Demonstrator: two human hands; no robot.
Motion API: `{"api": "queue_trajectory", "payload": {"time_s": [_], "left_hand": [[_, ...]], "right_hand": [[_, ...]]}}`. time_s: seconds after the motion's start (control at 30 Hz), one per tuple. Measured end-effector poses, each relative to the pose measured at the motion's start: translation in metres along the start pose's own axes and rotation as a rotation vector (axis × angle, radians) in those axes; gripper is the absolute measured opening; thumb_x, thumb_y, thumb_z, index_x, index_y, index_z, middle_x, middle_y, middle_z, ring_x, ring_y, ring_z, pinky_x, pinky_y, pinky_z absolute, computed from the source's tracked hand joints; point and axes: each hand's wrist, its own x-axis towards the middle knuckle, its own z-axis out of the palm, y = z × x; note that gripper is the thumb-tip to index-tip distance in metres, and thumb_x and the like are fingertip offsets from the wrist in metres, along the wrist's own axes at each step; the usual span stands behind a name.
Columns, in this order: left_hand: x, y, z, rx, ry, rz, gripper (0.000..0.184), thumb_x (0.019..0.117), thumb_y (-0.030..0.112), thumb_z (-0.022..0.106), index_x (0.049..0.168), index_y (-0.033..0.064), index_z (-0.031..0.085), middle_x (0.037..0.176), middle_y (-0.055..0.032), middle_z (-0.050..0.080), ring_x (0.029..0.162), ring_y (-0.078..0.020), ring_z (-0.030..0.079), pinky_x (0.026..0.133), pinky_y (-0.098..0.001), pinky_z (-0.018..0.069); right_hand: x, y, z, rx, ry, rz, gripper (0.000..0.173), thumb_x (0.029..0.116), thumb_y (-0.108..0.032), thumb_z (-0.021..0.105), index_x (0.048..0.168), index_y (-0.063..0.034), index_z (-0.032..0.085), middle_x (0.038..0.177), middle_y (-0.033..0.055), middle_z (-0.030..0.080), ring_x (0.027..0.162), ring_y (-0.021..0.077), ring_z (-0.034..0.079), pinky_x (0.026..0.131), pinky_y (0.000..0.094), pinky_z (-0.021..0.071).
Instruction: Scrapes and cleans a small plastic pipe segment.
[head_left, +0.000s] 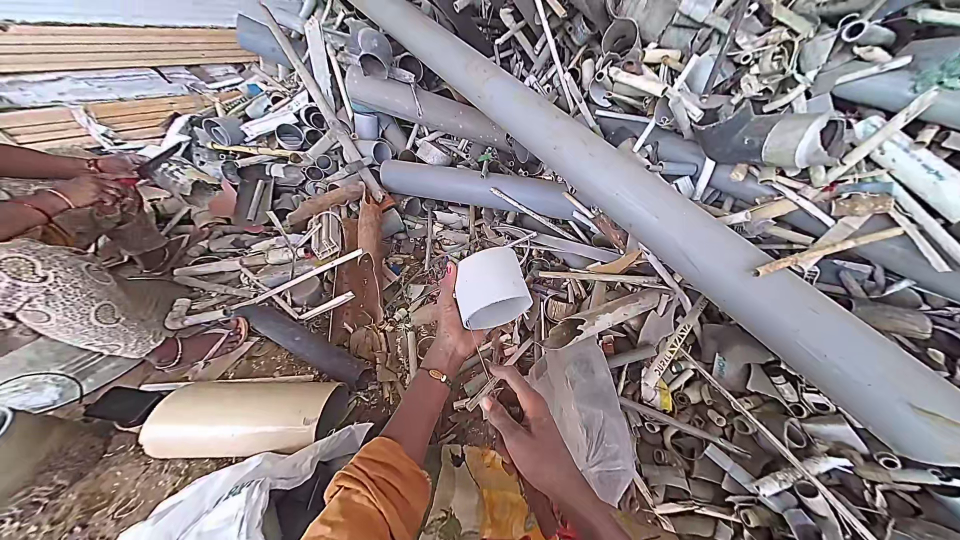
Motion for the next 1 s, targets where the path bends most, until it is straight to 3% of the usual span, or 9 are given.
{"api": "queue_trajectory", "payload": {"time_s": [0.17,0.33,0.47,0.6,0.67,0.7,0.77,0.9,1.0], "left_hand": [[0.002,0.000,-0.002,0.032,0.057,-0.052,0.058,0.1046,0.059,0.031,0.134,0.0142,0.053,0.117,-0.0141,0.068,0.108,-0.0284,0.068,0.089,-0.0518,0.0569],[0.004,0.001,-0.005,0.096,-0.014,-0.029,0.039,0.1086,0.033,0.029,0.126,0.0102,0.055,0.110,-0.0140,0.070,0.101,-0.0263,0.070,0.084,-0.0467,0.0597],[0.007,0.006,-0.006,0.163,0.065,-0.074,0.037,0.1090,0.035,0.038,0.135,0.0124,0.052,0.118,-0.0145,0.067,0.108,-0.0274,0.067,0.091,-0.0485,0.0570],[-0.004,0.007,-0.012,0.073,-0.075,-0.112,0.048,0.1041,0.021,0.031,0.152,0.0217,0.030,0.129,-0.0144,0.061,0.114,-0.0300,0.064,0.088,-0.0496,0.0563],[-0.013,0.001,-0.012,-0.009,-0.072,-0.182,0.051,0.1004,0.043,0.046,0.144,0.0153,0.044,0.131,-0.0226,0.061,0.119,-0.0441,0.061,0.088,-0.0647,0.0546],[-0.017,-0.003,-0.011,-0.026,-0.070,-0.239,0.069,0.0972,0.063,0.045,0.146,0.0144,0.042,0.137,-0.0247,0.056,0.126,-0.0473,0.055,0.092,-0.0694,0.0506],[-0.017,-0.010,-0.003,0.014,-0.003,-0.277,0.082,0.0915,0.078,0.039,0.146,0.0168,0.043,0.138,-0.0224,0.057,0.127,-0.0438,0.055,0.094,-0.0682,0.0491],[-0.011,-0.025,0.001,0.101,0.109,-0.186,0.056,0.1022,0.058,0.042,0.141,0.0175,0.047,0.126,-0.0162,0.063,0.112,-0.0324,0.064,0.087,-0.0515,0.0568],[-0.011,-0.027,0.004,0.098,0.160,-0.250,0.067,0.0982,0.066,0.044,0.145,0.0181,0.046,0.133,-0.0191,0.061,0.121,-0.0383,0.061,0.095,-0.0589,0.0530]], "right_hand": [[0.021,0.008,-0.016,-0.260,0.127,0.077,0.045,0.1044,-0.016,0.056,0.148,-0.0070,0.052,0.086,0.0100,0.064,0.060,0.0125,0.053,0.059,0.0308,0.0464],[0.010,-0.003,0.002,0.114,0.034,0.019,0.046,0.1054,-0.018,0.050,0.150,-0.0057,0.045,0.077,0.0028,0.059,0.047,0.0066,0.051,0.043,0.0225,0.0466],[0.026,0.004,-0.012,-0.235,0.081,0.117,0.046,0.1063,-0.016,0.051,0.152,-0.0092,0.048,0.093,0.0121,0.065,0.065,0.0155,0.055,0.063,0.0339,0.0487],[0.014,-0.003,-0.001,0.069,0.081,0.029,0.046,0.1081,-0.019,0.044,0.152,-0.0055,0.044,0.075,0.0025,0.055,0.047,0.0076,0.047,0.043,0.0240,0.0441],[0.003,-0.006,0.006,0.187,0.008,-0.043,0.045,0.1076,-0.020,0.041,0.149,-0.0036,0.042,0.072,-0.0024,0.052,0.046,0.0039,0.045,0.041,0.0205,0.0420],[0.000,-0.005,0.008,0.145,-0.010,-0.060,0.044,0.1079,-0.021,0.040,0.148,-0.0029,0.042,0.072,-0.0022,0.052,0.047,0.0039,0.045,0.043,0.0207,0.0427],[0.005,0.002,0.004,-0.125,0.064,-0.125,0.043,0.1077,-0.018,0.043,0.145,0.0013,0.049,0.074,0.0048,0.057,0.054,0.0097,0.050,0.053,0.0271,0.0474],[0.021,0.002,-0.017,-0.455,0.120,0.014,0.044,0.1088,-0.015,0.043,0.150,-0.0014,0.048,0.095,0.0189,0.069,0.078,0.0259,0.064,0.077,0.0428,0.0528],[0.003,-0.013,-0.005,-0.365,0.089,0.004,0.043,0.1095,-0.017,0.041,0.149,-0.0013,0.048,0.084,0.0111,0.062,0.065,0.0165,0.055,0.065,0.0341,0.0501]]}}
